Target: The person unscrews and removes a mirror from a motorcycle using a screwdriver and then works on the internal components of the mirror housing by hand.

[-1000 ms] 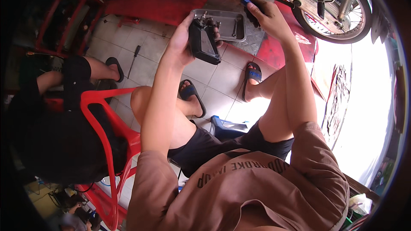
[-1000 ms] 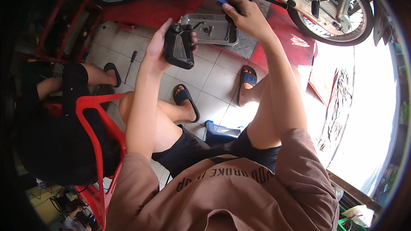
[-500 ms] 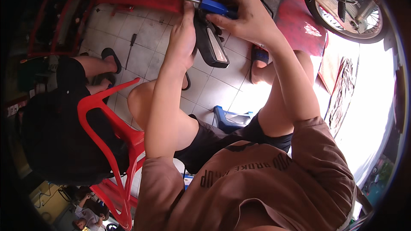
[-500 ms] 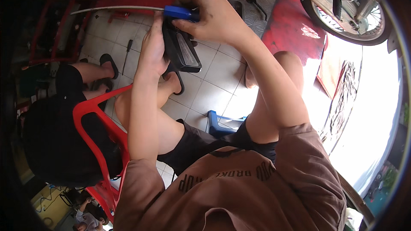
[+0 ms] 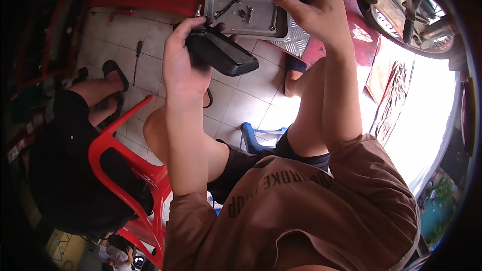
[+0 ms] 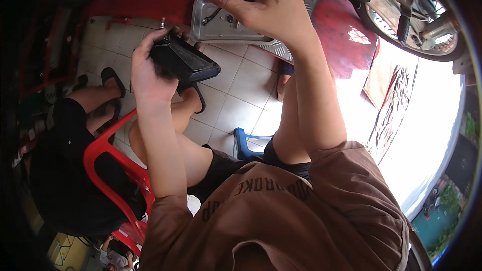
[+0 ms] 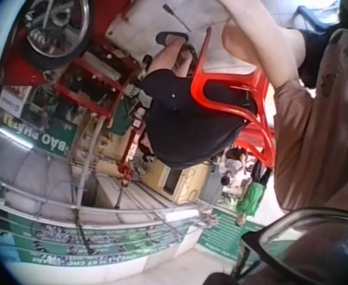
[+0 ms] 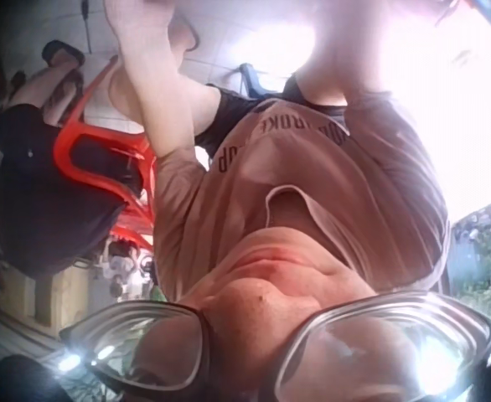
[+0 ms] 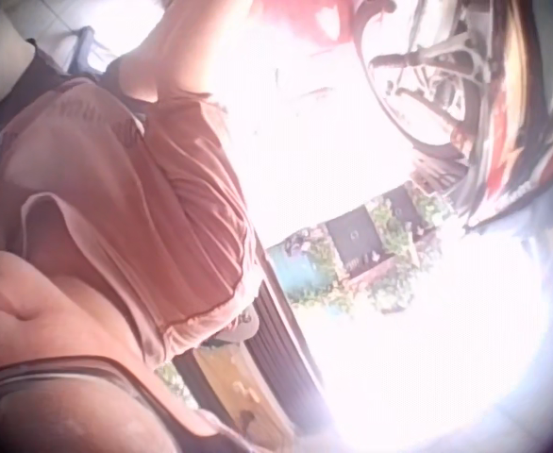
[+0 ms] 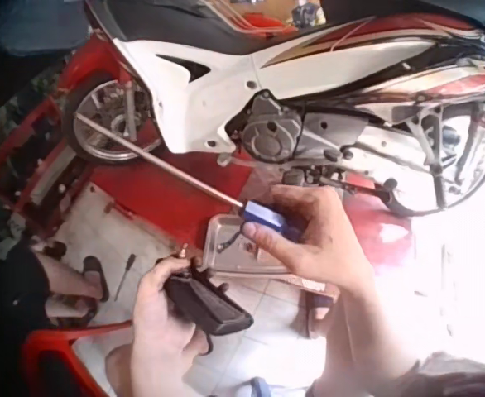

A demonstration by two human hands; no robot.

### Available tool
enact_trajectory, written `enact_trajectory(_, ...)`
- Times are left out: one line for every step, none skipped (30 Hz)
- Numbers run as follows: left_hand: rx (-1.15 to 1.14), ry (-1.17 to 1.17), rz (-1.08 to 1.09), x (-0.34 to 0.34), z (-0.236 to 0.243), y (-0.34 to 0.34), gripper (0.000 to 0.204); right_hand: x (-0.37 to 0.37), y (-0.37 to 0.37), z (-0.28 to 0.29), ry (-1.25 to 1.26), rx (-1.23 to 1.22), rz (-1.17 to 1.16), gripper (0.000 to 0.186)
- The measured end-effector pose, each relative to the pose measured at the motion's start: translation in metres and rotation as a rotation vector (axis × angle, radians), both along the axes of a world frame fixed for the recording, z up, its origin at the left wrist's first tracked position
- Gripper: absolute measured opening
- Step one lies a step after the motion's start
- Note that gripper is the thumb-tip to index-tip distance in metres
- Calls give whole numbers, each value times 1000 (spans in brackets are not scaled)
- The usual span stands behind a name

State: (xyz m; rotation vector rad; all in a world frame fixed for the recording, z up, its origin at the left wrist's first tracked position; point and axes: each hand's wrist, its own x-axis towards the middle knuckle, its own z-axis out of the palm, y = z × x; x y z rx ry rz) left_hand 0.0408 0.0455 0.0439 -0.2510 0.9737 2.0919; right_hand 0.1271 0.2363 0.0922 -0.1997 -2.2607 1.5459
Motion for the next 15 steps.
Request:
enact_trajectory(-35, 18, -2, -2, 2, 0, 15, -2, 4, -4, 22, 32, 8, 19)
enact_trajectory(-55, 65, 49, -2, 3, 2, 12, -3, 4, -3, 20, 48, -32, 19)
enact_trajectory(-55, 58, 47, -3, 6, 2, 12, -4, 3, -2, 17, 64, -70, 19)
enact_trajectory(-97, 95, 65, -4, 9, 0, 11, -4, 2, -3, -18, -7, -98, 20)
enact_trajectory(-133, 135, 87, -6, 12, -1, 10, -3, 1, 2, -20, -1, -95, 20)
enact_trajectory(-149, 129, 99, -7, 15, -2, 9, -2, 0, 10, -57, 97, -127, 20)
enact_trajectory(-143, 127, 104, -9, 14, -4, 9, -1, -1, 15, -93, 195, -158, 20)
enact_trajectory(-120, 85, 94, -10, 12, -6, 10, -1, 2, 11, -92, 206, -155, 20)
enact_trajectory(-99, 44, 82, -12, 12, -6, 10, -2, 10, 1, 131, 360, -193, 21)
enact_trajectory(-90, 45, 86, -13, 13, -5, 10, -1, 15, -6, 356, 510, -226, 22)
enact_trajectory(-92, 2, 124, -15, 14, -6, 11, 1, 18, -5, 362, 513, -219, 22)
enact_trajectory(-94, -41, 163, -17, 16, -8, 12, 3, 20, -4, 304, 467, -222, 21)
enact_trajectory(-89, -38, 174, -18, 18, -12, 12, 4, 21, -4, 248, 421, -224, 20)
enact_trajectory(-60, -36, 172, -20, 21, -14, 13, 5, 25, -13, 219, 531, -301, 23)
enact_trajectory(-32, -34, 171, -23, 24, -17, 14, 6, 31, -21, 226, 536, -298, 23)
